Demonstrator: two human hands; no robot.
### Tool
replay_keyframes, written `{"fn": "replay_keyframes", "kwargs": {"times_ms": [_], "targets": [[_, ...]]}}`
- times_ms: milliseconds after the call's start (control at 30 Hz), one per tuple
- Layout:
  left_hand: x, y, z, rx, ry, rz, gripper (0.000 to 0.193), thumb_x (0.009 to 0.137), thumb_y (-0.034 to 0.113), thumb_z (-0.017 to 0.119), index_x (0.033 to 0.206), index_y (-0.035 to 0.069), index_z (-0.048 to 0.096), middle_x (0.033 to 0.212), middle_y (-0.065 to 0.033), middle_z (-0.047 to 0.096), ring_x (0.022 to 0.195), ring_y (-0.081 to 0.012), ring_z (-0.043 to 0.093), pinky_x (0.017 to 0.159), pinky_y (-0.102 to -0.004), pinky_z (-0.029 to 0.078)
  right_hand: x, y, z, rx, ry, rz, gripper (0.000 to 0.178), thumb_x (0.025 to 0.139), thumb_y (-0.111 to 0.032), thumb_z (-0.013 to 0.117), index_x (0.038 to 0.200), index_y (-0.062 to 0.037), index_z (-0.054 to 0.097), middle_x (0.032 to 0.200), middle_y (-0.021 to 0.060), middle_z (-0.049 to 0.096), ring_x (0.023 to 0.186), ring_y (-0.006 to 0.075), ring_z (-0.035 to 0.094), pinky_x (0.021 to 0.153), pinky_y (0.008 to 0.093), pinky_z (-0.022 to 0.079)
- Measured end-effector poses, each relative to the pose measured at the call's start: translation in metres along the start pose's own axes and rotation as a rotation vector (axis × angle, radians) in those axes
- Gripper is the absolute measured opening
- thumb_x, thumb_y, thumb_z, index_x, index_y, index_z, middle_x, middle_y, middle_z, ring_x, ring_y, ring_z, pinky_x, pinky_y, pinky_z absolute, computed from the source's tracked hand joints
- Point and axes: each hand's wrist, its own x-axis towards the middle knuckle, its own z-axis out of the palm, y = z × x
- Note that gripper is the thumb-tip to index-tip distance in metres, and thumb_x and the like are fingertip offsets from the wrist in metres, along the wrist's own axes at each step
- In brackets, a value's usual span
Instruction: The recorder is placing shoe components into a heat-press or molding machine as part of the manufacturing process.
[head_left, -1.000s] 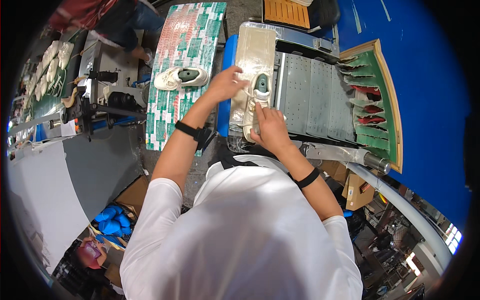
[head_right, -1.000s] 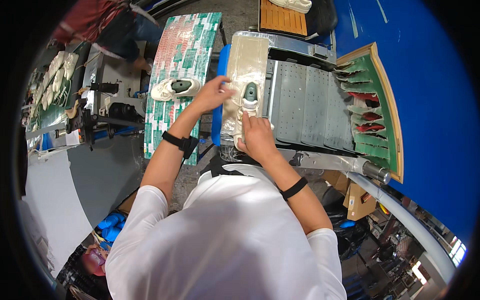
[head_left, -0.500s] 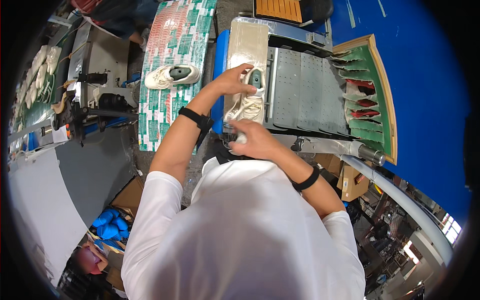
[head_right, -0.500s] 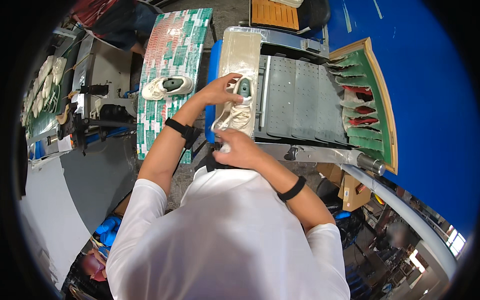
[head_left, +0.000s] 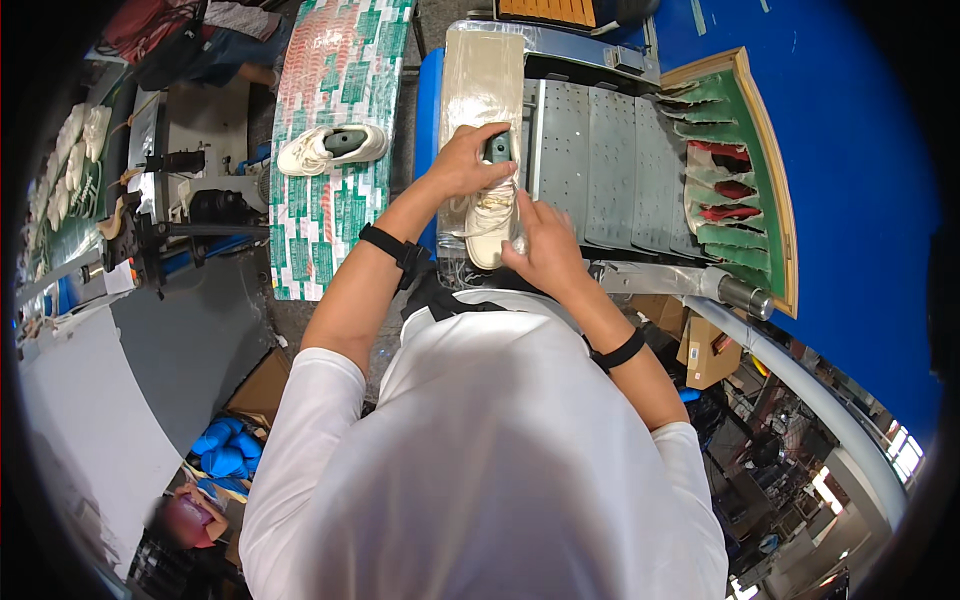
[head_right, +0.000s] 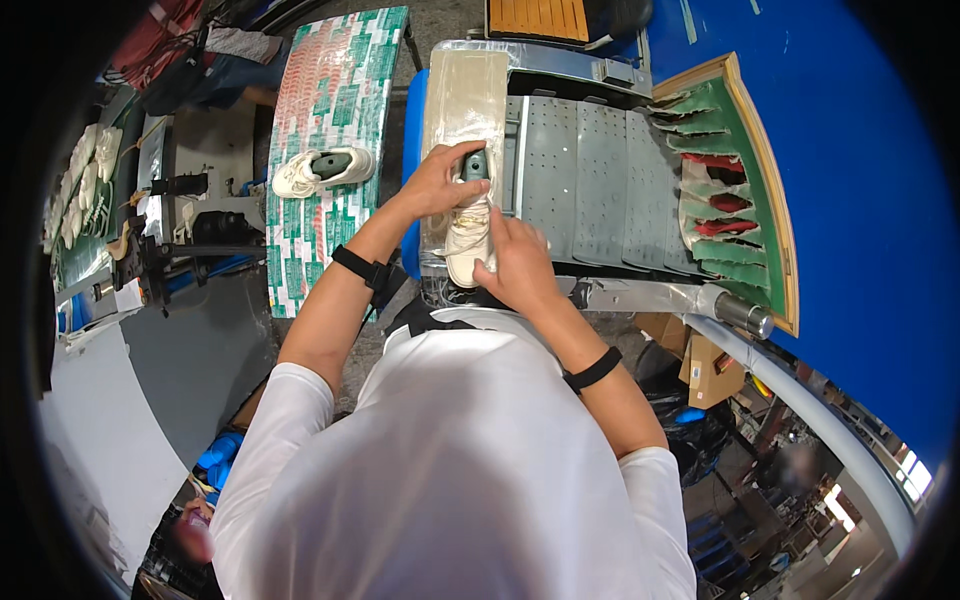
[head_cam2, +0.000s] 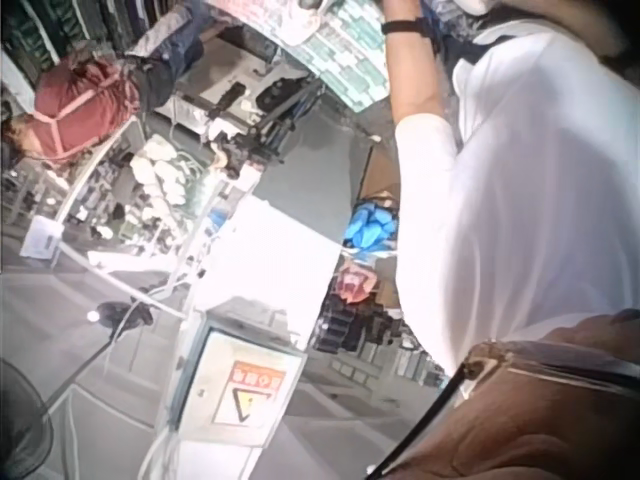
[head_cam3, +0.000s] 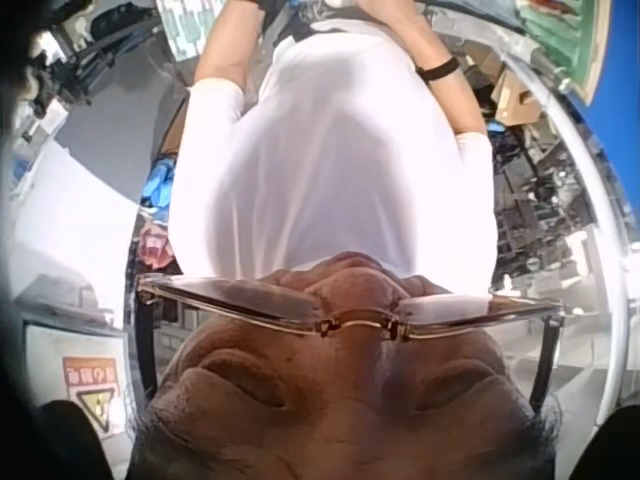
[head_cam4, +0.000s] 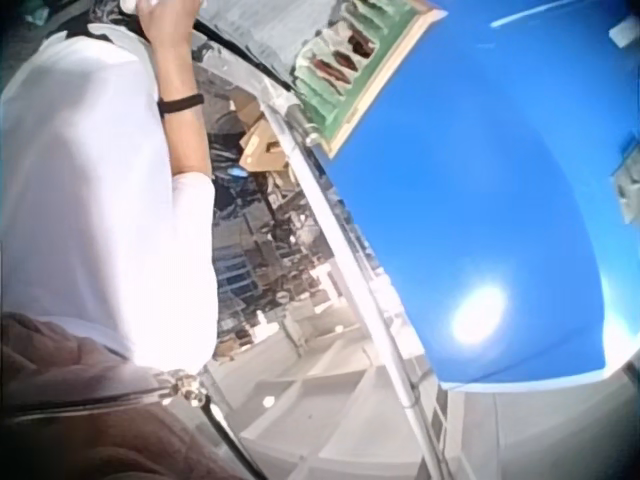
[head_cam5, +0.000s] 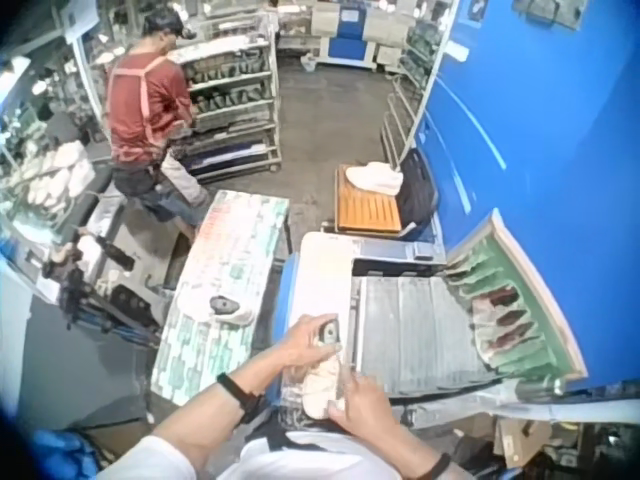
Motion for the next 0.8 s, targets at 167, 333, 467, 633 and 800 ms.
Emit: {"fn": "replay_keyframes", "kwargs": {"times_ms": [167,333,467,633,800], "targets": [[0.000,-0.001,-0.007,-0.342,-0.081,-0.072,0.077,0.081,0.042,0.088,0.150,0.017,0.062,0.136,-0.0255,0.058,0.125,-0.0369,0.062,0.106,-0.0408,0.053,-0.034,-0.005,-0.035,-0.199,-0.109,0.026,0.076,0.080,-0.025,0.078,0.143,0.0112,0.057,0.108,0.0220,0.064,0.102,0.0378,0.063,0.096,0.0478,0.048],[0.007,-0.011,-0.005,-0.073,-0.003,-0.006,0.081,0.079,0.043,0.089,0.151,0.017,0.062,0.132,-0.0249,0.061,0.123,-0.0356,0.064,0.102,-0.0407,0.054,-0.056,0.002,-0.050,0.019,-0.183,0.134,0.077,0.080,-0.026,0.078,0.143,0.0134,0.055,0.112,0.0255,0.067,0.106,0.0414,0.066,0.098,0.0495,0.051],[0.010,-0.022,0.002,-0.110,0.011,0.049,0.082,0.079,0.043,0.090,0.151,0.016,0.062,0.131,-0.0256,0.061,0.123,-0.0367,0.064,0.102,-0.0415,0.055,-0.020,0.001,-0.019,0.343,-0.087,0.189,0.078,0.081,-0.027,0.078,0.144,0.0133,0.055,0.111,0.0252,0.068,0.106,0.0412,0.067,0.096,0.0468,0.053],[0.009,-0.016,0.002,-0.104,-0.006,-0.005,0.082,0.078,0.044,0.090,0.150,0.017,0.062,0.132,-0.0263,0.061,0.124,-0.0364,0.064,0.103,-0.0425,0.054,-0.006,0.007,-0.006,0.295,-0.087,0.148,0.079,0.080,-0.027,0.079,0.143,0.0130,0.056,0.110,0.0249,0.068,0.103,0.0410,0.067,0.094,0.0465,0.053],[0.010,-0.018,-0.004,-0.359,-0.127,-0.021,0.082,0.078,0.046,0.089,0.150,0.018,0.062,0.131,-0.0268,0.060,0.122,-0.0384,0.064,0.104,-0.0432,0.054,-0.029,-0.006,-0.011,0.101,-0.050,0.008,0.078,0.081,-0.025,0.078,0.145,0.0125,0.054,0.104,0.0240,0.065,0.096,0.0391,0.064,0.093,0.0484,0.051]]}}
